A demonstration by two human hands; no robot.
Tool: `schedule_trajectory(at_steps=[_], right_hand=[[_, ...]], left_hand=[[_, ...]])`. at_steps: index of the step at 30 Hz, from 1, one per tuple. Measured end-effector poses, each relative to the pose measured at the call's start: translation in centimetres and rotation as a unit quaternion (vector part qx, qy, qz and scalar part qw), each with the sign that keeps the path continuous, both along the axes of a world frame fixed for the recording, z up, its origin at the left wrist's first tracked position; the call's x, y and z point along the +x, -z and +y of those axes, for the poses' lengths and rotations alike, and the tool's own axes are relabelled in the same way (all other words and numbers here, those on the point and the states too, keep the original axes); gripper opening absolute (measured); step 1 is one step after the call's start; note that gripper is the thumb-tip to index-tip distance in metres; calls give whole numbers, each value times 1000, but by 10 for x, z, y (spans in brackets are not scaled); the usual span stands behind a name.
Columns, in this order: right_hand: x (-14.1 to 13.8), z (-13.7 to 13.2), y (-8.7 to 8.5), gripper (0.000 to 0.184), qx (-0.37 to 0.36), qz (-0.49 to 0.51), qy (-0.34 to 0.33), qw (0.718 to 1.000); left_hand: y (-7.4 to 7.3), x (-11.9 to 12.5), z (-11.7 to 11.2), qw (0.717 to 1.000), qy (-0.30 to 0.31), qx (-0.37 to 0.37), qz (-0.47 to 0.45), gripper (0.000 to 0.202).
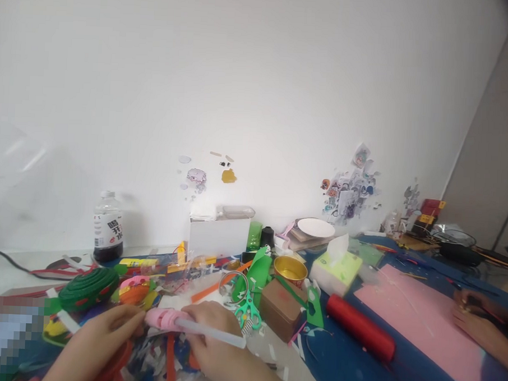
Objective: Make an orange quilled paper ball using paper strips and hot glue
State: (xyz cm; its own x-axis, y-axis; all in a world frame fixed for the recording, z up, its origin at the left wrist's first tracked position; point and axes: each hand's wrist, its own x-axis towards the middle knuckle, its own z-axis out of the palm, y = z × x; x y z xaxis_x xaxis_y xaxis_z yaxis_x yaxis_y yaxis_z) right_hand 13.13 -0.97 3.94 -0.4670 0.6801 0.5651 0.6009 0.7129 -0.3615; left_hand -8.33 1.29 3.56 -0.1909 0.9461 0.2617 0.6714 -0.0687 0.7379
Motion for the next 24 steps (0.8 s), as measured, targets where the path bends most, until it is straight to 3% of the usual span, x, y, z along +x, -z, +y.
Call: schedule_trajectory(at_steps=[3,9,18,24], right_hand=[[1,-2,-3,21,11,-25,4,1000],[4,0,0,21,32,-31,-4,999],[-1,7,12,19,82,13,-7,997],[5,13,15,31,25,106,42,993]], left_hand=[[-3,-3,-1,996,56,-71,5,27],[-1,0,-3,994,70,-65,43,24],[0,15,-15,988,22,-22,149,23],[-13,9,-21,987,-56,12,153,21]])
